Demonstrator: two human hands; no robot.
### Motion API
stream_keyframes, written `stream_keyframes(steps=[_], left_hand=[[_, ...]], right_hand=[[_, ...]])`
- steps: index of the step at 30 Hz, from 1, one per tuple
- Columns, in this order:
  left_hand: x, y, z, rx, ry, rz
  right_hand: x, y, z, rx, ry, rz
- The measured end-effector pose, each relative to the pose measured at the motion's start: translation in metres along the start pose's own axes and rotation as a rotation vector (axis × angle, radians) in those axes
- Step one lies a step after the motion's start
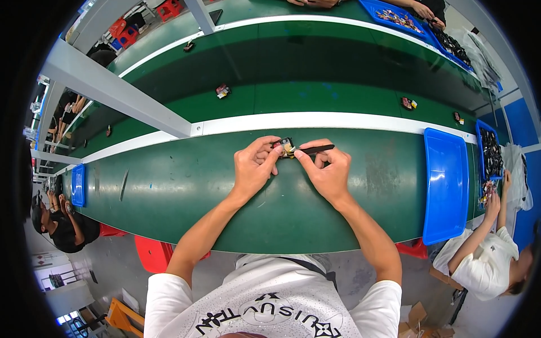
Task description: Manually assembling small electronic components on a production line using a precision tool.
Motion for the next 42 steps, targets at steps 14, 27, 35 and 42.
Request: stream_keyframes(steps=[14, 27, 35, 42], left_hand=[[-0.003, -0.002, -0.004, 0.001, 0.005, 0.001], [-0.010, -0.005, -0.014, -0.013, -0.084, 0.066], [-0.012, -0.007, -0.024, -0.074, -0.047, 0.018], [-0.016, -0.004, -0.019, -0.003, -0.114, 0.086]], right_hand=[[0.003, -0.003, 0.011, 0.090, -0.023, -0.013], [0.004, -0.005, -0.016, -0.359, 0.394, -0.010], [0.007, -0.004, -0.017, -0.313, 0.422, -0.004], [0.012, -0.004, -0.011, -0.251, 0.383, -0.001]])
Point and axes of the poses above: each hand's wrist, its own y-axis towards the middle knuckle, its own x-axis out of the back of the hand, z = x × y, the point moved 9 cm from there along y, towards the middle knuckle, and after that the axes turned 12 degrees about y, right-handed, at the moved point
